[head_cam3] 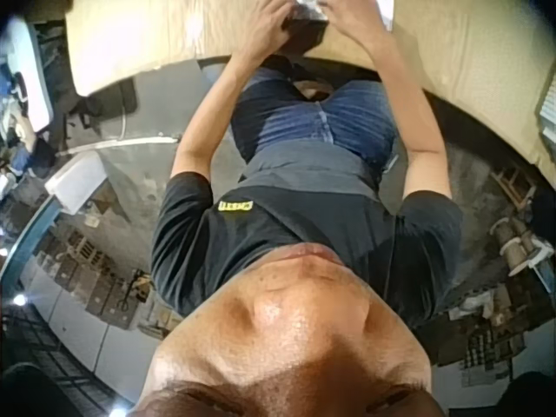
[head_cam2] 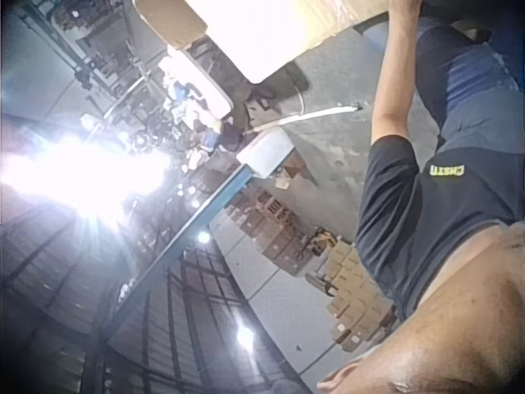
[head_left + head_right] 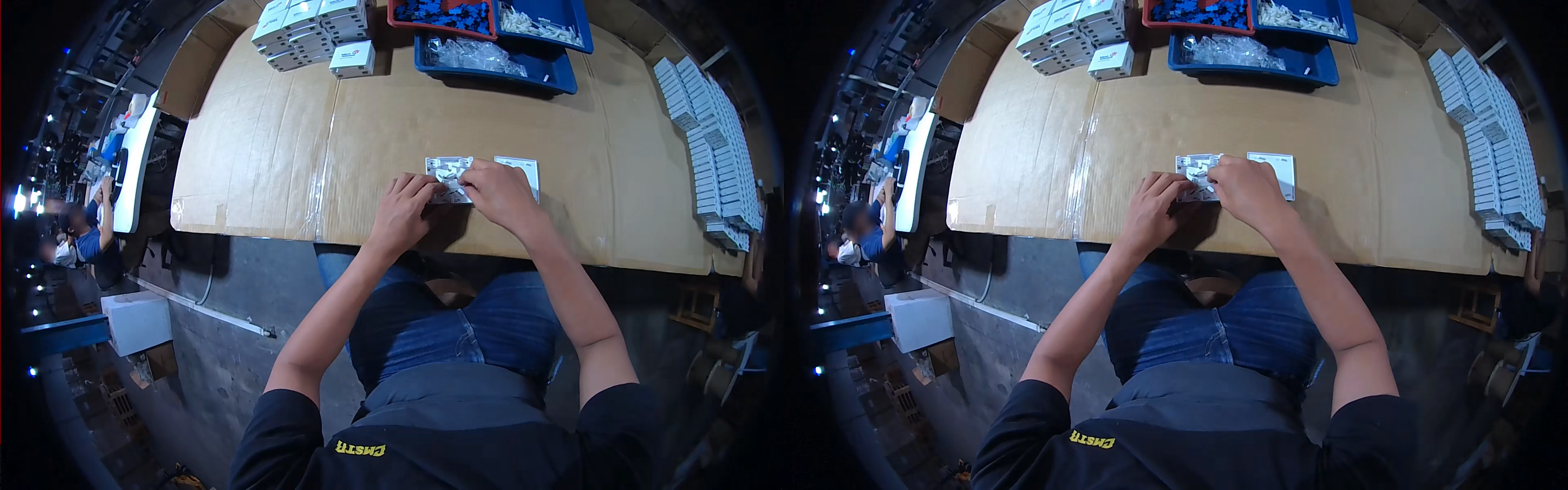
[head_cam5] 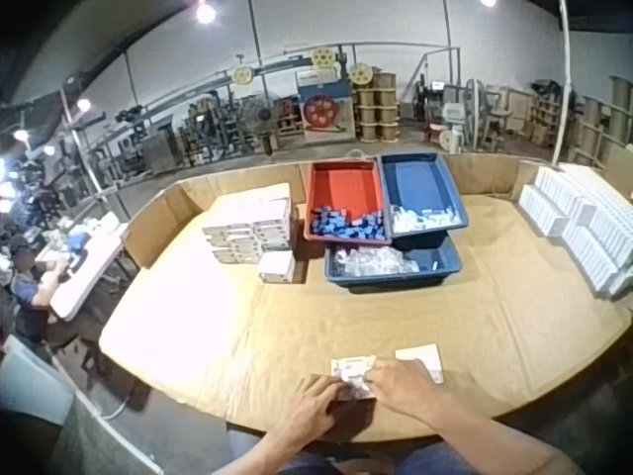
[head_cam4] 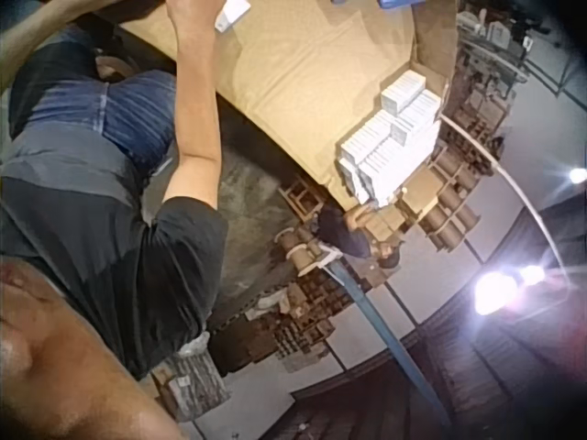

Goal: Assembling components into a white electronic enclosure and packing small parts into plastic bags.

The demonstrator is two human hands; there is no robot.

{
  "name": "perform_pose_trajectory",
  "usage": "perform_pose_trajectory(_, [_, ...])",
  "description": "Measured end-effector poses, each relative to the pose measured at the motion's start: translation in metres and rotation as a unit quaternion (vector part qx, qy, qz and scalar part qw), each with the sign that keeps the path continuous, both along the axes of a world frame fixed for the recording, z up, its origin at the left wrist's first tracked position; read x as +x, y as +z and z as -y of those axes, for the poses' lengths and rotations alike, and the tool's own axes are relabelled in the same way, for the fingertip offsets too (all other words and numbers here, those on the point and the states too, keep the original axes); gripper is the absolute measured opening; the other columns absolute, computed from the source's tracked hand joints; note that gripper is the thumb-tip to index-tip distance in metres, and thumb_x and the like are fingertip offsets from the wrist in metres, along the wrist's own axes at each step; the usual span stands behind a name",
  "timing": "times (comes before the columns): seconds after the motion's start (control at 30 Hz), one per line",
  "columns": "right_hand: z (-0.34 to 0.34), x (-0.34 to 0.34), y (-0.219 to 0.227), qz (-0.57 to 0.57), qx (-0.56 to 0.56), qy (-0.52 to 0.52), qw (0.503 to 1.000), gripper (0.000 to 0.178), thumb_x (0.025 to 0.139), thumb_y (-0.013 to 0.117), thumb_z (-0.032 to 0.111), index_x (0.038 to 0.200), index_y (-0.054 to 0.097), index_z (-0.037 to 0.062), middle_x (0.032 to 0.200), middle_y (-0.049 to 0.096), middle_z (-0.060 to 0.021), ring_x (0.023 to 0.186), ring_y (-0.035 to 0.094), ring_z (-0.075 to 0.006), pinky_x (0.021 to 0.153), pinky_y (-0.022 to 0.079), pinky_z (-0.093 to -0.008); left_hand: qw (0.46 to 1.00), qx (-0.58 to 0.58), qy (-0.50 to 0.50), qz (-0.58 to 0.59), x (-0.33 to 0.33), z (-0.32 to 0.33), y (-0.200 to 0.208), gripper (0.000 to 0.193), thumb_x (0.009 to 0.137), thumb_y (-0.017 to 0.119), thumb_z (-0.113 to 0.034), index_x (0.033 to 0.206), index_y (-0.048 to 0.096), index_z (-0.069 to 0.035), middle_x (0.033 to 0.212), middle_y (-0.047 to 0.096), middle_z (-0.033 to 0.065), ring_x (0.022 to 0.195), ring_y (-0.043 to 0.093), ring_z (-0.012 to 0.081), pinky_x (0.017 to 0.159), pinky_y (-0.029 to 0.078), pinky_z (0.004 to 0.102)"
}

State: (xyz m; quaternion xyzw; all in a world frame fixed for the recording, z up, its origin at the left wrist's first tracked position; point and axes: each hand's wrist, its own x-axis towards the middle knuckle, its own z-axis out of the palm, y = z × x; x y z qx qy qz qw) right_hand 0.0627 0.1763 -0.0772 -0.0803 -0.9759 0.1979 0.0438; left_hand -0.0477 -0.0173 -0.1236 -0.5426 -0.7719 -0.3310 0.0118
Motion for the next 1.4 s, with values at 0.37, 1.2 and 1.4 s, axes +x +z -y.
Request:
perform_pose_trajectory(0.37, [-0.035, 0.027, 0.040, -0.130, -0.124, -0.061, 0.982, 0.015, 0.094, 0.064, 0.010, 0.103, 0.074, 0.0032, 0.100, 0.070, -0.0119, 0.089, 0.069, -0.0341, 0.078, 0.055, -0.0436, 0.999, 0.012, 0.027, 0.033, -0.002, -0.004, 0.011, 0.079, 0.074, 0.088, -0.030, 0.142, 0.054, -0.011, 0.144, 0.050, 0.0151, 0.129, 0.053, 0.0349, 0.105, 0.046, 0.0464])
perform_pose_trajectory(1.2, [-0.227, -0.292, 0.043, -0.156, 0.097, -0.063, 0.981, 0.031, 0.099, 0.057, 0.018, 0.126, 0.069, 0.0083, 0.122, 0.068, -0.0169, 0.120, 0.062, -0.0362, 0.120, 0.035, -0.0521, 0.995, -0.087, 0.043, 0.035, -0.026, -0.005, 0.025, 0.093, 0.080, 0.075, -0.061, 0.146, 0.047, -0.002, 0.148, 0.047, 0.0169, 0.145, 0.041, 0.0319, 0.124, 0.022, 0.0514])
perform_pose_trajectory(1.4, [-0.240, -0.335, 0.015, -0.161, 0.154, -0.106, 0.969, 0.035, 0.098, 0.057, 0.017, 0.131, 0.068, 0.0095, 0.127, 0.066, -0.0154, 0.124, 0.060, -0.0346, 0.113, 0.042, -0.0492, 0.994, -0.096, 0.045, 0.021, -0.029, -0.006, 0.017, 0.096, 0.079, 0.075, -0.064, 0.147, 0.047, -0.003, 0.148, 0.048, 0.0165, 0.145, 0.041, 0.0314, 0.124, 0.022, 0.0509])
